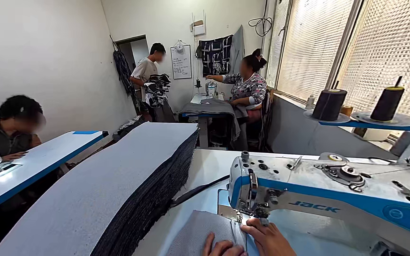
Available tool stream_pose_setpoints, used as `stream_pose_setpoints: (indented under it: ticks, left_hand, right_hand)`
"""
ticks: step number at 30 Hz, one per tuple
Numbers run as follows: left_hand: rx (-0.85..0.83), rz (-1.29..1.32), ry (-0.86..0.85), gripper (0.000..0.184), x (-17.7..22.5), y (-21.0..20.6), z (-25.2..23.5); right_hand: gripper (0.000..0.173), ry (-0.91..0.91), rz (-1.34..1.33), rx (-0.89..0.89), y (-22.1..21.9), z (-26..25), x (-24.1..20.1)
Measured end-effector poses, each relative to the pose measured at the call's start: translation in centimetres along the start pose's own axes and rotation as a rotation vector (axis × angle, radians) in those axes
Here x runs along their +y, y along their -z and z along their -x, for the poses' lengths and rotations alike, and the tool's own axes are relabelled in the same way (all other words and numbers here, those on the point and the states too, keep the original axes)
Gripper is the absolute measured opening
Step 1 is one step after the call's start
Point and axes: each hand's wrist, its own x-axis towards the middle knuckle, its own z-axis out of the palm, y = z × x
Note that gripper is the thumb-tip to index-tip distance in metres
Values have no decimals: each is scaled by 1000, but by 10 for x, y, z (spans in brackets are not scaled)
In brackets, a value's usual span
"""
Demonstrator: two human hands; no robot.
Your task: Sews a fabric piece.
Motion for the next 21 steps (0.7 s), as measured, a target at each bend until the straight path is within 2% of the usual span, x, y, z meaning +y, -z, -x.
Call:
stream_pose_setpoints:
  ticks: [4, 8, 21]
  left_hand:
    - [10, 3, 9, 56, -3, -1, -1]
    - [19, -9, 8, 55, -4, -2, 0]
    - [15, -80, -21, 57, -18, 3, -5]
  right_hand:
    - [37, 13, 51, 41, -5, 1, 2]
    - [34, 50, 145, 156, -16, 2, 7]
    - [39, 64, 155, 178, -13, 0, 7]
